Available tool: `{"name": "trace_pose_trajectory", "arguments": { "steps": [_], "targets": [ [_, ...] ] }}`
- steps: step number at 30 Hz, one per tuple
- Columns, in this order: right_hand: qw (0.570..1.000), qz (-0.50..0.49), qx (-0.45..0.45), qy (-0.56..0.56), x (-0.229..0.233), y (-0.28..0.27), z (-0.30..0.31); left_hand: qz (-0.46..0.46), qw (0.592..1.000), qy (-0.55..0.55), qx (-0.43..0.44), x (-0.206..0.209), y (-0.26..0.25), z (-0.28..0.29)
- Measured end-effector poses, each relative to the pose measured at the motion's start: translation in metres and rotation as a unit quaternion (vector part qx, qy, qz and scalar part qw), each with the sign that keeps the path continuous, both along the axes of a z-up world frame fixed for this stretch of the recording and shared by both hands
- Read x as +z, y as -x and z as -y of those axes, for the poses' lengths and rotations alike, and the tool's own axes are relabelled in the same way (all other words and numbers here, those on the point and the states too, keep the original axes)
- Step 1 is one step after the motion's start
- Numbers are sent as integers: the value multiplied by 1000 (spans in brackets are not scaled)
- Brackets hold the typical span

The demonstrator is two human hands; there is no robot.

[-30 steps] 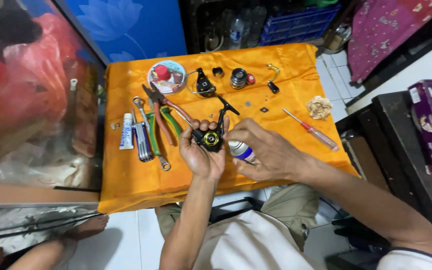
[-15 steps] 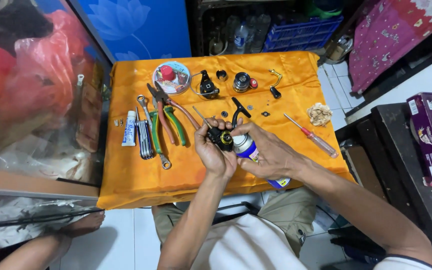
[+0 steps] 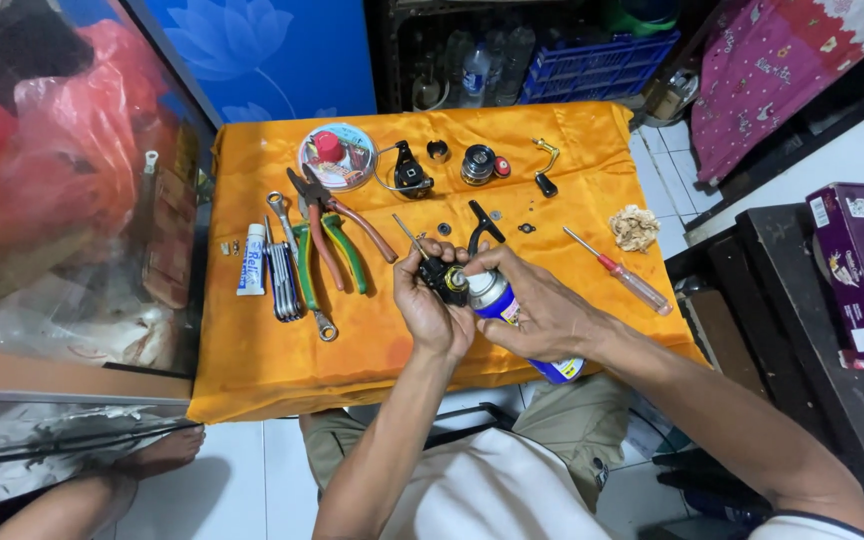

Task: Cleaning and reassembling the internal components of a fishing reel body.

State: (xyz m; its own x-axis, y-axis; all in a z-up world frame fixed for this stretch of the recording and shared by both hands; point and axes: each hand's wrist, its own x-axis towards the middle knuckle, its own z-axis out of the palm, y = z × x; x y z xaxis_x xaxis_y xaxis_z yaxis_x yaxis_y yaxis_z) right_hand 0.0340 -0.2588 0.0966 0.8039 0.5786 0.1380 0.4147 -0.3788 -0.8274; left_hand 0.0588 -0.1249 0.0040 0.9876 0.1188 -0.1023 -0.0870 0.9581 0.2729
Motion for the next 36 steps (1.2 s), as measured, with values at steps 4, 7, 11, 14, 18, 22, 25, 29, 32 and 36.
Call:
{"name": "trace_pose_trajectory", "arguments": {
  "steps": [4,7,11,14,18,22,25,29,32,36],
  "targets": [
    [1000,1,3,3,8,0,-3,-8,1000,-8,-1,9,6,1],
    [1000,13,-12,12,6,3,-1,3,1000,-5,-6,15,7,1],
    [1000,0,-20,21,2,7,4,1,1000,-3,-9,22,10,-1],
    [999,3,-27,21,-6,5,7,0,1000,-1,-11,22,9,-3],
    [998,29,-39,25,8,5,3,-11,1000,8,-26,20,8,-5],
    [996,67,-54,18,-9,-12,12,-28,998,40,-34,-9,-2,-10],
    [978,195,-72,-36,21,-31,-10,-53,994,72,-57,-21,-2,-16],
    [947,302,-14,-110,88,-59,-70,-65,992,79,-80,-22,6,-20],
    [940,315,49,-120,101,-101,-136,-65,990,83,-91,-17,12,-29],
    [962,250,68,-84,64,-164,-232,-65,992,56,-89,-5,17,-45]
  ]
}}
